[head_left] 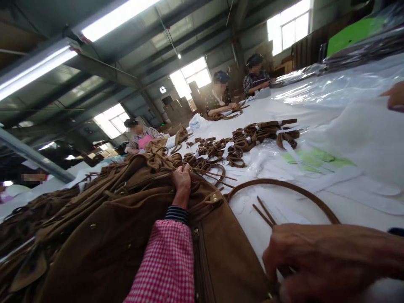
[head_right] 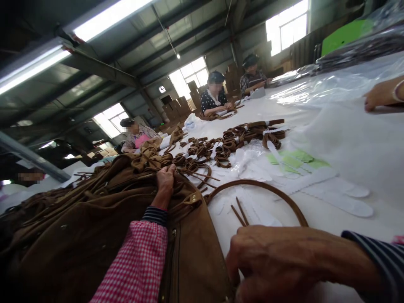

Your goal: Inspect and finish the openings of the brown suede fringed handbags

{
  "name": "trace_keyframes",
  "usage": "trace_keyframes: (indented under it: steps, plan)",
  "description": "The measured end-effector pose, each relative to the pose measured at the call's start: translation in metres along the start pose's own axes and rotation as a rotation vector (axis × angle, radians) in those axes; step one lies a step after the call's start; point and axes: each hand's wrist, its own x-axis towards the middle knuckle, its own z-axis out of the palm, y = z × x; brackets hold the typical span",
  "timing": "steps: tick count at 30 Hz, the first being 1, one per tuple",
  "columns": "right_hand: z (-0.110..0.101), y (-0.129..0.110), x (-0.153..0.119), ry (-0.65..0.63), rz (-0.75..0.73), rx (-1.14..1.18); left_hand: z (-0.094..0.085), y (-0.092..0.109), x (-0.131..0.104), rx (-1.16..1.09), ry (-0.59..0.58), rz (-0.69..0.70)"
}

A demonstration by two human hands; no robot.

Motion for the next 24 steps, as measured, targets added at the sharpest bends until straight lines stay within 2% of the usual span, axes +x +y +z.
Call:
trace_keyframes:
  steps: [3, 6, 8, 10, 11, 12, 13, 15, 19, 22, 24]
  plan:
    - [0.001, 0.016, 0.022, 0.075, 0.029, 0.188, -0.004, 0.012, -0.014, 0.139, -0.044, 0.126]
    - [0.013, 0.025, 0.047, 0.19, 0.026, 0.407, -0.018, 0.04, -0.047, 0.249, -0.136, 0.287]
    - [0.022, 0.025, 0.059, 0.256, 0.034, 0.429, -0.033, 0.061, -0.078, 0.352, -0.353, 0.51]
    - [0.029, 0.02, 0.066, 0.334, 0.016, 0.379, -0.05, 0.078, -0.11, 0.505, -0.736, 0.828]
    - [0.031, 0.017, 0.069, 0.364, -0.011, 0.357, -0.059, 0.083, -0.125, 0.561, -0.911, 0.938]
    - [0.033, 0.013, 0.071, 0.384, -0.048, 0.352, -0.066, 0.087, -0.136, 0.597, -1.04, 1.006]
    - [0.034, 0.01, 0.073, 0.394, -0.091, 0.365, -0.073, 0.089, -0.145, 0.61, -1.108, 1.025]
    - [0.034, 0.006, 0.076, 0.365, -0.182, 0.422, -0.083, 0.089, -0.155, 0.629, -1.106, 1.022]
    - [0.033, 0.011, 0.081, 0.216, -0.348, 0.362, -0.098, 0.096, -0.154, 0.762, -0.966, 1.138]
    - [0.032, 0.018, 0.084, 0.162, -0.368, 0.284, -0.118, 0.112, -0.142, 0.832, -0.994, 1.222]
    - [0.035, 0.02, 0.085, 0.176, -0.347, 0.241, -0.141, 0.121, -0.13, 0.887, -1.011, 1.225]
